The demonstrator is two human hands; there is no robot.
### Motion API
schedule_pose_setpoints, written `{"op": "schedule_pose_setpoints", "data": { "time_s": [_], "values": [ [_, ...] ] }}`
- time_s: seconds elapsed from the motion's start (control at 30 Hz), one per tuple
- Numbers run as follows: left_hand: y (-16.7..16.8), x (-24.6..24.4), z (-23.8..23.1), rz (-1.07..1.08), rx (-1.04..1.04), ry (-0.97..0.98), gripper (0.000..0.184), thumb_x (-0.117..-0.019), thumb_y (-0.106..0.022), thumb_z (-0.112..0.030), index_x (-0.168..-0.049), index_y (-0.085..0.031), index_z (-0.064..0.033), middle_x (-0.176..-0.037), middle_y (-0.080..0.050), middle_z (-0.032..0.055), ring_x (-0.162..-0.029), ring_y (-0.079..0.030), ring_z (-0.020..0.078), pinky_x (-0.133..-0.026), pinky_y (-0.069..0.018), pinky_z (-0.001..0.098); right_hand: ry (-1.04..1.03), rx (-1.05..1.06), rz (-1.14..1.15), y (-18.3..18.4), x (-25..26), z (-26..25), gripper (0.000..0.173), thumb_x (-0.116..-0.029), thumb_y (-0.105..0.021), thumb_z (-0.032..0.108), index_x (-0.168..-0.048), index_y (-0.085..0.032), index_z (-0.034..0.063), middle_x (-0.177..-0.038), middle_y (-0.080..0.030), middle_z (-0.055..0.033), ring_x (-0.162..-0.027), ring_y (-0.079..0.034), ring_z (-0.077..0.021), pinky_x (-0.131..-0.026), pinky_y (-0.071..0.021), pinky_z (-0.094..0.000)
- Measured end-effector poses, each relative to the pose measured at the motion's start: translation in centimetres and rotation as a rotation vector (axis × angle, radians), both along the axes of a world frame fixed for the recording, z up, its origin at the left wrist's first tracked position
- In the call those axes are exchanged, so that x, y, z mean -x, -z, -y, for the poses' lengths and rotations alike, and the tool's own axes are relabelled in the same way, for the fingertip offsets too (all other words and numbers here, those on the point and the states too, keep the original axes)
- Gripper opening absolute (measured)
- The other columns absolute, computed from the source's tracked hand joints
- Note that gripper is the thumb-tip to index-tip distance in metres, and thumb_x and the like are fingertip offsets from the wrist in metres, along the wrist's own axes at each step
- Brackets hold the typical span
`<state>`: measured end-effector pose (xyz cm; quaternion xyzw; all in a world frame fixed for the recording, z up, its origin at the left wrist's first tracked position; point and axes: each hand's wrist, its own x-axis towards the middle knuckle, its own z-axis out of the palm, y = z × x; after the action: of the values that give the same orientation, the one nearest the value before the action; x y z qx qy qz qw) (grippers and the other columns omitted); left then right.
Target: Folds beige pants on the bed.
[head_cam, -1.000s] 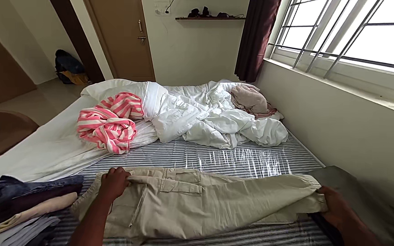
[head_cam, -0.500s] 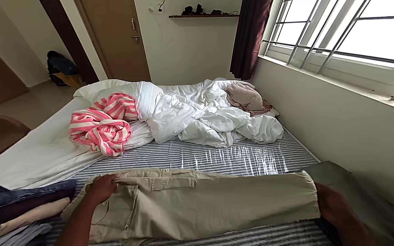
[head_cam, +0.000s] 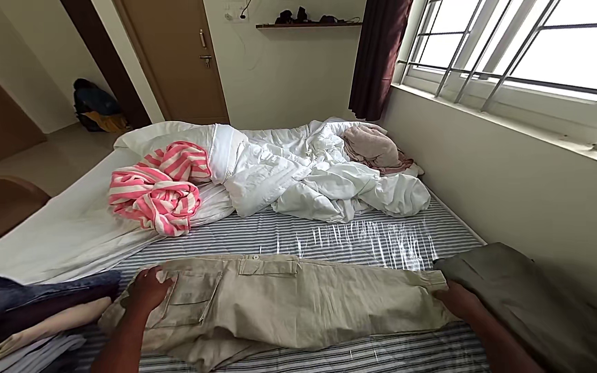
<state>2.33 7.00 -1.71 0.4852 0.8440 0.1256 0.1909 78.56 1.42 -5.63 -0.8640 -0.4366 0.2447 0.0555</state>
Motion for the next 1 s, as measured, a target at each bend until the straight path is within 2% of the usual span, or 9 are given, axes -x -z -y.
{"op": "schedule_pose_setpoints", "data": {
  "time_s": [0.1, 0.17, 0.3, 0.43, 0.57, 0.67, 0.8, 0.87, 1.0],
  "values": [
    [0.0, 2.7, 1.5, -0.045, 0.060, -0.132, 0.080, -0.0917, -0.077, -0.043, -0.153, -0.045, -0.0034, -0.157, -0.039, 0.0301, -0.148, -0.034, 0.0468, -0.116, -0.0285, 0.0684, -0.082, -0.007, -0.082, 1.4, -0.1, -0.1, 0.069, -0.0938, -0.076, 0.030, -0.149, -0.047, 0.0019, -0.140, -0.058, -0.0281, -0.133, -0.054, -0.0436, -0.111, -0.0411, -0.0623],
    [0.5, 4.1, 2.8, 0.001, 0.090, -0.237, 0.095, -0.0891, -0.079, -0.045, -0.158, -0.032, 0.0013, -0.158, -0.034, 0.0349, -0.147, -0.034, 0.0501, -0.117, -0.0291, 0.0661, -0.113, -0.076, -0.208, 2.1, 0.1, -0.1, 0.071, -0.0912, -0.079, 0.022, -0.151, -0.045, 0.0036, -0.141, -0.057, -0.0268, -0.132, -0.055, -0.0410, -0.110, -0.0429, -0.0608],
    [3.7, 6.1, 4.5, 0.257, -0.051, -0.365, 0.105, -0.0820, -0.088, -0.038, -0.153, -0.029, 0.0122, -0.151, -0.042, 0.0363, -0.143, -0.043, 0.0439, -0.118, -0.0357, 0.0545, -0.023, -0.138, -0.603, 0.1, 3.4, 0.7, 0.068, -0.0937, -0.076, 0.021, -0.152, -0.041, 0.0116, -0.132, -0.061, -0.0208, -0.106, -0.066, -0.0331, -0.081, -0.0561, -0.0523],
    [5.2, 6.3, 4.4, 0.379, -0.303, -0.571, 0.120, -0.0754, -0.093, -0.032, -0.159, -0.017, 0.0065, -0.158, -0.030, 0.0362, -0.147, -0.036, 0.0457, -0.117, -0.0352, 0.0576, -0.050, -0.147, -0.754, -2.0, 5.9, 0.6, 0.067, -0.0931, -0.075, 0.018, -0.149, -0.040, 0.0157, -0.122, -0.067, -0.0204, -0.101, -0.071, -0.0335, -0.080, -0.0608, -0.0507],
    [6.3, 6.0, 4.3, 0.626, -0.402, -0.636, 0.100, -0.0820, -0.089, -0.026, -0.155, -0.029, 0.0072, -0.155, -0.040, 0.0304, -0.144, -0.041, 0.0404, -0.116, -0.0374, 0.0588, -0.066, -0.238, -0.694, -1.9, 6.2, -0.3, 0.060, -0.0945, -0.071, 0.010, -0.147, -0.042, 0.0114, -0.114, -0.067, -0.0220, -0.093, -0.071, -0.0330, -0.077, -0.0609, -0.0504],
    [4.8, 5.2, 3.9, 0.812, -0.383, -0.592, 0.077, -0.0901, -0.080, -0.029, -0.150, -0.043, -0.0003, -0.147, -0.053, 0.0233, -0.136, -0.052, 0.0356, -0.109, -0.0453, 0.0591, -0.092, -0.274, -0.657, -2.4, 6.3, -0.7, 0.055, -0.0928, -0.069, 0.005, -0.143, -0.047, 0.0092, -0.111, -0.068, -0.0218, -0.091, -0.071, -0.0325, -0.076, -0.0599, -0.0506],
    [2.2, 4.5, 3.3, 1.019, -0.527, -0.570, 0.056, -0.0981, -0.070, -0.030, -0.145, -0.051, -0.0049, -0.136, -0.063, 0.0184, -0.121, -0.064, 0.0297, -0.100, -0.0543, 0.0533, -0.072, -0.551, -0.921, -5.5, 5.6, -0.5, 0.059, -0.0846, -0.066, 0.011, -0.142, -0.051, 0.0098, -0.108, -0.071, -0.0116, -0.088, -0.073, -0.0212, -0.074, -0.0633, -0.0407],
    [1.9, 5.0, 3.0, 1.047, -0.682, -0.568, 0.059, -0.0998, -0.067, -0.029, -0.150, -0.045, -0.0080, -0.139, -0.061, 0.0163, -0.123, -0.062, 0.0264, -0.102, -0.0532, 0.0502, 0.088, -0.835, -0.849, -6.4, 3.7, -0.9, 0.049, -0.0924, -0.062, 0.014, -0.140, -0.052, 0.0123, -0.109, -0.068, -0.0071, -0.087, -0.070, -0.0160, -0.071, -0.0613, -0.0392],
    [4.1, 6.3, 3.4, 0.807, -0.705, -0.588, 0.083, -0.0917, -0.079, -0.020, -0.157, -0.032, -0.0030, -0.152, -0.048, 0.0230, -0.137, -0.051, 0.0333, -0.110, -0.0464, 0.0537, 0.247, -0.896, -0.386, -3.5, -0.1, -0.7, 0.043, -0.0944, -0.073, 0.011, -0.134, -0.059, 0.0023, -0.112, -0.068, -0.0263, -0.090, -0.067, -0.0369, -0.079, -0.0543, -0.0591]
  ]
}}
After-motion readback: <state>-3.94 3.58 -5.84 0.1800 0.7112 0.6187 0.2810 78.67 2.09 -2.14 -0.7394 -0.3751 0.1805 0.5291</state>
